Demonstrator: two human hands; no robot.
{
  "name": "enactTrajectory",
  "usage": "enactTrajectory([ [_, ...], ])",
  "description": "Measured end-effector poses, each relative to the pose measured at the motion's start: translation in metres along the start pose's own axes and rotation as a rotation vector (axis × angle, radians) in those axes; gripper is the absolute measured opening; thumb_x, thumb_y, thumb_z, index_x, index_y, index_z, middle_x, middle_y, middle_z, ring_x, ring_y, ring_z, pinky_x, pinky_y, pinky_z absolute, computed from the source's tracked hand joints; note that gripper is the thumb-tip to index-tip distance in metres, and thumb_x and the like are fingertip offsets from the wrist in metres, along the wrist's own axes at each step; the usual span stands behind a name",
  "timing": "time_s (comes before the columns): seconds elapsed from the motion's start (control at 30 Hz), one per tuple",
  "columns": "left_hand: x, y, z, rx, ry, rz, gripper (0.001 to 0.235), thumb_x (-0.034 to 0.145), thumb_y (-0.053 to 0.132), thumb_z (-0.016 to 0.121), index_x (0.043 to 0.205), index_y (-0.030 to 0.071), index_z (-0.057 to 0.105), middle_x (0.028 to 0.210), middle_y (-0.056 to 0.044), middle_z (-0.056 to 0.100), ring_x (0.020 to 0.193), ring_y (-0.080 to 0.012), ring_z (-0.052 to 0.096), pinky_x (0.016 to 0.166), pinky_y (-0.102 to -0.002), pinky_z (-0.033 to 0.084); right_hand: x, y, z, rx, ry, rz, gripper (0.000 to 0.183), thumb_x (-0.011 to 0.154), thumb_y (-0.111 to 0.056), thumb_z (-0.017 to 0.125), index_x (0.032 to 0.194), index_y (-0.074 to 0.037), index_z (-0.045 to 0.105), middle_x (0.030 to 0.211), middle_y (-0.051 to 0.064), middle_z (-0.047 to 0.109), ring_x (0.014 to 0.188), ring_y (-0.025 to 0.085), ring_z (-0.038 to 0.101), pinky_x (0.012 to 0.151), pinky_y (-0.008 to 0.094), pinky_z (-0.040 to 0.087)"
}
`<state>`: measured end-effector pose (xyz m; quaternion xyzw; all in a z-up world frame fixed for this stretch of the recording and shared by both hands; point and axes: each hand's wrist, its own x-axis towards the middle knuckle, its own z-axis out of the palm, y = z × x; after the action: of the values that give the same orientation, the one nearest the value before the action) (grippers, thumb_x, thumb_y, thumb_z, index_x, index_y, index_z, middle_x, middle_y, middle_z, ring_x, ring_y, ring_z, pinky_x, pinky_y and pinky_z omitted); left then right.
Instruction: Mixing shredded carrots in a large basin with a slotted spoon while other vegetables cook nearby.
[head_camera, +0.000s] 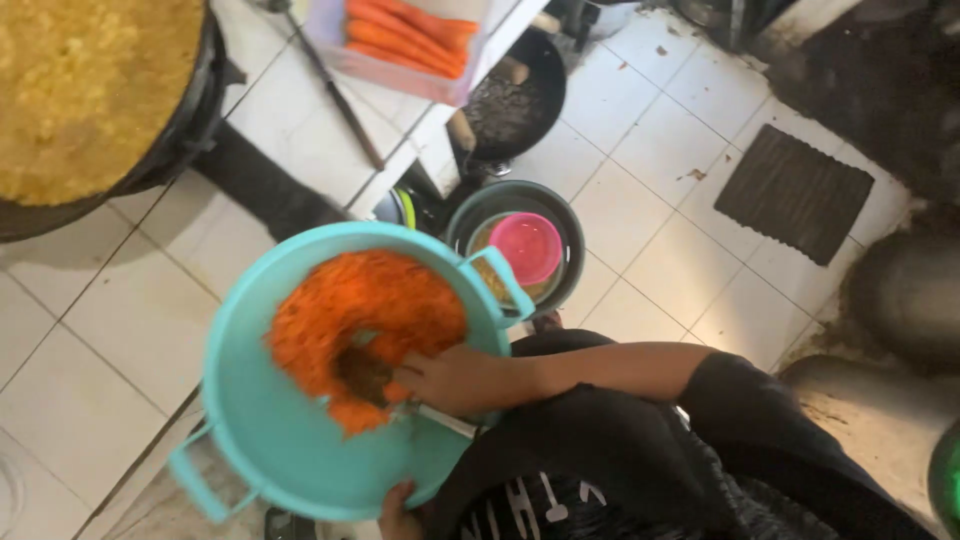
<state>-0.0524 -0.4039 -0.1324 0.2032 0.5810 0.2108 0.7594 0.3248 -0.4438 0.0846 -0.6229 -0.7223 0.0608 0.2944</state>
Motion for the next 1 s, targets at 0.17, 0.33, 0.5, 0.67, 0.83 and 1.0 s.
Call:
enactTrajectory([
  [0.17,0.042,-0.087,0.006,0.920,-0.435,0.822,0.029,0.092,0.002,0.055,0.112,0.005,0.075,0.122,-0.011,0.073,0.111,-0.0251,0.066,0.105,-0.035,0.049,-0.096,0.019,-0.038,-0.260,0.021,0.088,0.029,0.085,-0.014,0.063,0.114,-0.012,0.061,0.120,0.014,0.062,0.059,0.023,0.059,0.038,0.031,0.045],
  [0.33,-0.021,-0.088,0.130,1.150,-0.433,0.785,0.050,0.072,0.018,0.088,0.116,0.008,0.066,0.120,-0.007,0.069,0.104,-0.0261,0.070,0.094,-0.033,0.053,-0.149,0.022,-0.067,-0.490,-0.015,0.243,0.029,0.087,-0.014,0.057,0.116,-0.011,0.060,0.107,0.008,0.057,0.069,0.017,0.055,0.037,0.028,0.043],
  [0.5,-0.086,-0.068,0.292,0.012,0.051,-0.056,0.086,0.068,0.000,0.080,0.140,-0.004,0.033,0.123,-0.024,0.032,0.102,-0.0457,0.056,0.083,-0.060,0.055,-0.217,0.069,-0.021,-0.410,0.061,0.507,0.041,0.096,-0.039,0.058,0.133,-0.023,0.062,0.110,0.005,0.066,0.063,0.030,0.073,0.050,0.041,0.058],
  [0.67,-0.090,-0.058,0.373,0.765,-0.358,0.528,0.009,0.084,-0.004,0.071,0.075,-0.003,0.071,0.055,-0.010,0.064,0.045,-0.0193,0.065,0.042,-0.033,0.051,-0.235,0.149,-0.069,-0.344,0.044,0.452,0.039,0.099,-0.035,0.063,0.132,-0.015,0.065,0.108,0.012,0.070,0.083,0.033,0.077,0.060,0.041,0.062],
  [0.83,-0.050,-0.092,0.510,0.066,-0.244,0.212,0.036,0.075,0.007,0.071,0.107,0.004,0.055,0.078,-0.008,0.057,0.049,-0.0274,0.066,0.046,-0.041,0.064,-0.230,0.277,-0.165,-0.308,-0.061,0.417,0.035,0.106,-0.039,0.060,0.136,-0.022,0.065,0.115,0.007,0.065,0.079,0.038,0.076,0.065,0.049,0.062],
  [1.0,-0.101,-0.094,0.621,-0.087,-0.154,0.185,0.047,0.072,0.004,0.077,0.114,0.000,0.058,0.090,-0.014,0.057,0.062,-0.0375,0.071,0.059,-0.052,0.068,-0.229,0.331,-0.257,-0.341,-0.043,0.356,0.035,0.101,-0.034,0.067,0.133,-0.022,0.064,0.111,0.004,0.063,0.079,0.035,0.077,0.064,0.047,0.063],
])
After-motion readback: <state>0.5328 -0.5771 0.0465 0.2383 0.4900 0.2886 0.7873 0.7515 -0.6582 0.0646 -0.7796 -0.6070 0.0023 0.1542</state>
